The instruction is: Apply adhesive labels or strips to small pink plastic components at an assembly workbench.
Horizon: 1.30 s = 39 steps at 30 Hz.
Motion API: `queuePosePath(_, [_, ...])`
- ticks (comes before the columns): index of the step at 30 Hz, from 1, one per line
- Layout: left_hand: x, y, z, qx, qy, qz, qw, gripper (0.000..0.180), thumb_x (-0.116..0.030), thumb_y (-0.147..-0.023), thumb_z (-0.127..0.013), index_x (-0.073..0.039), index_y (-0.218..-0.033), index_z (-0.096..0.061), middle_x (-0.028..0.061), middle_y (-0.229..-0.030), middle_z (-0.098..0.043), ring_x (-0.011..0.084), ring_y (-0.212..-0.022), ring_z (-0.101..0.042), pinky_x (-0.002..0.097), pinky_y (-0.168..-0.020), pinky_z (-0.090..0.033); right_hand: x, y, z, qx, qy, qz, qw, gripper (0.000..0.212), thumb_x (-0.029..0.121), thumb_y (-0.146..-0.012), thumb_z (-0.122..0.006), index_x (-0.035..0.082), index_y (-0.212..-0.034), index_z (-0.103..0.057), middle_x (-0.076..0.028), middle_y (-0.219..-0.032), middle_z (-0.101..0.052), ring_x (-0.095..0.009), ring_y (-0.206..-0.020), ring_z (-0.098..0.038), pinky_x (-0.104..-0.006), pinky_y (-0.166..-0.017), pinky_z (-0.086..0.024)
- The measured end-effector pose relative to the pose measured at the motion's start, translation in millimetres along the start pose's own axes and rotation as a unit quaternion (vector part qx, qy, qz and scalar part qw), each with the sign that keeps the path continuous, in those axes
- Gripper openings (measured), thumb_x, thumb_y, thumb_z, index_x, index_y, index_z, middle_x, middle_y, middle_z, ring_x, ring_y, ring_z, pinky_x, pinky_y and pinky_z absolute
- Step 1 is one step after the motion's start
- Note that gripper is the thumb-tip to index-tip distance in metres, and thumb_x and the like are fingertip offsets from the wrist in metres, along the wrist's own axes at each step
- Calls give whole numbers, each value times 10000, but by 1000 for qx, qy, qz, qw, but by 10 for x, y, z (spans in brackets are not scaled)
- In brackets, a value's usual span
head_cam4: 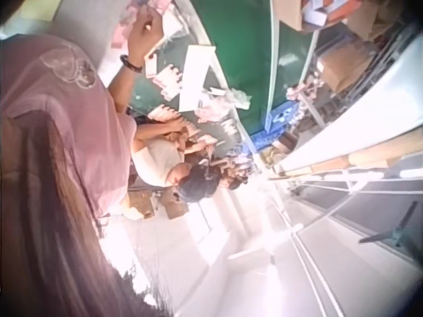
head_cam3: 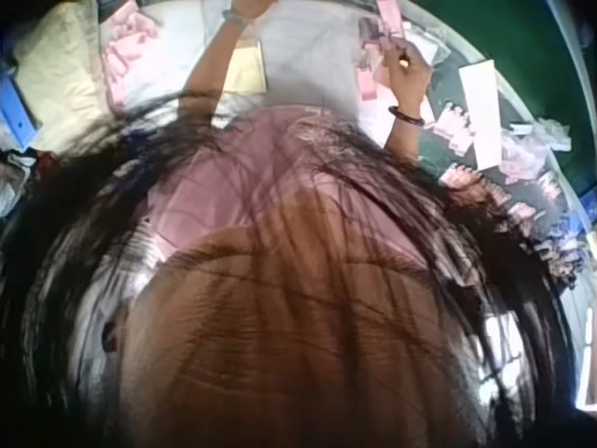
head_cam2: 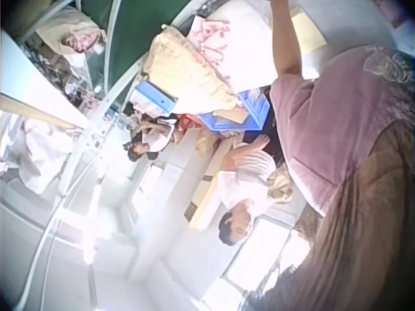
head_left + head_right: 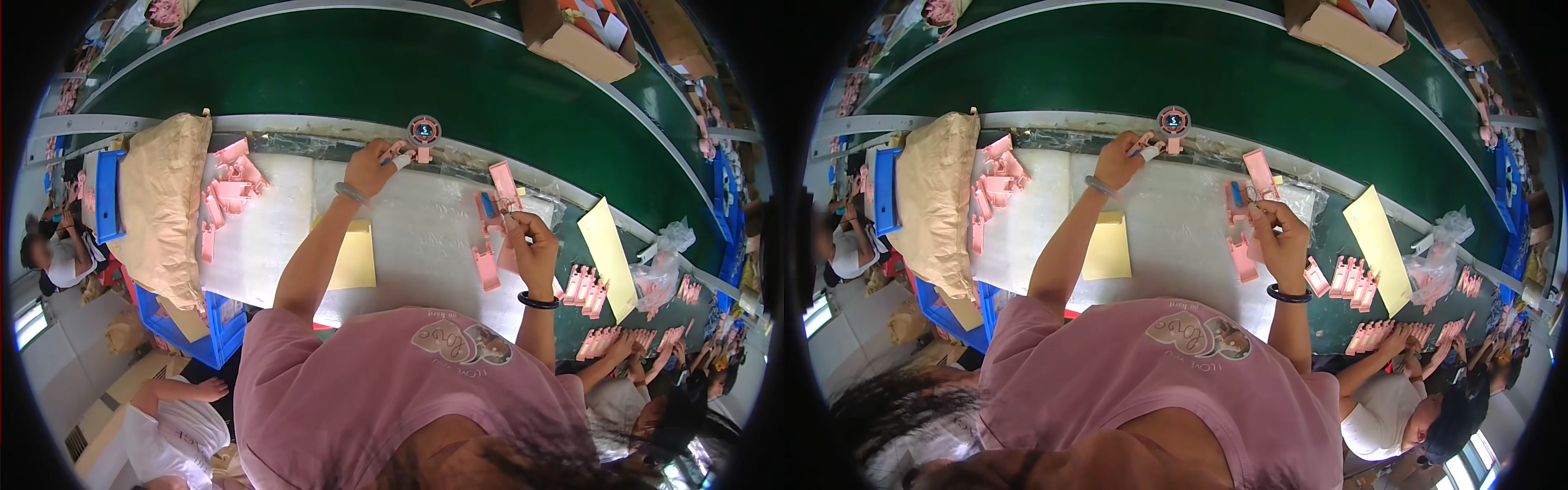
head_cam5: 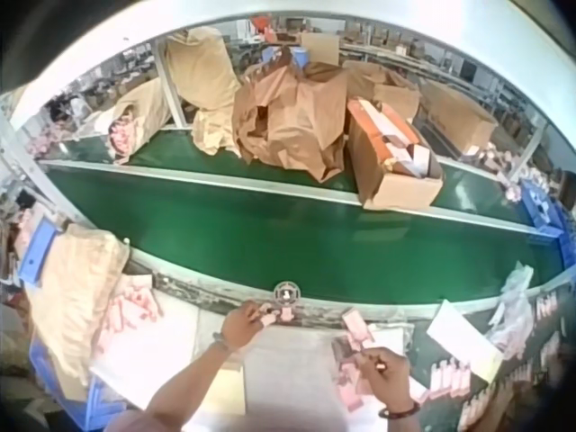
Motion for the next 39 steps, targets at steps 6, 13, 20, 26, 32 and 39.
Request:
queuePosePath(6, [142, -88, -19, -6, 66, 24, 998, 167, -81, -777, -647, -21, -925, -600, 151, -759, -655, 304, -667, -647, 372, -625, -514, -22, -7, 0, 8, -4, -6, 1000, 177, 147, -918, -693, -4, -1009, -683, -16, -732, -663, -49, -608, -559, -213, -565, -444])
queuePosePath(13, [-79, -228, 98, -3, 119, 49, 992, 170, -84, -781, -662, -20, -929, -609, 102, -747, -660, 244, -686, -668, 347, -628, -526, -8, -3, 21, 9, -1, -5, 1000, 172, 133, -920, -684, -4, -1024, -684, -18, -741, -668, -50, -615, -566, -213, -568, -449])
queuePosePath(20, [-564, -332, 357, -211, -38, -221, 952, 569, -98, -722, -775, -38, -1242, -555, 152, -1310, -534, 331, -1218, -484, 398, -955, -460, 109, -8, -12, 10, 1, -7, 1000, 157, 90, -922, -670, -26, -1025, -696, -17, -777, -661, -46, -639, -545, -205, -587, -445])
queuePosePath(26, [-1188, 589, -207, 271, 65, -290, 915, 877, -165, -645, -780, -95, -1444, -424, 160, -1437, -457, 347, -1312, -423, 424, -1128, -308, 223, 83, -149, 76, -103, -28, 991, 155, 96, -930, -667, -23, -1028, -682, -30, -766, -671, -50, -672, -588, -208, -587, -453])
queuePosePath(32, [-1116, 1079, -280, 239, 104, -252, 932, 373, -32, -726, -697, -44, -1090, -616, 110, -1059, -634, 299, -982, -605, 434, -949, -437, 285, 271, -170, 154, -175, -59, 971, 137, 95, -936, -660, -24, -1004, -665, -23, -777, -663, -64, -649, -577, -216, -588, -461])
queuePosePath(39, [-1184, 1441, -3, 330, 174, -205, 905, 293, -113, -865, -678, -34, -1138, -605, 103, -1014, -612, 245, -943, -609, 360, -820, -500, 419, 562, -32, 222, 65, -10, 973, 155, 51, -868, -688, 31, -1021, -679, -52, -748, -649, -134, -591, -574, -273, -577, -457])
Point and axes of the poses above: each hand's wrist, its own y-axis away from the middle knuckle, its own z-axis out of the back of the hand, x = y × z, the point moved 4 cm from there along -y, towards the middle knuckle
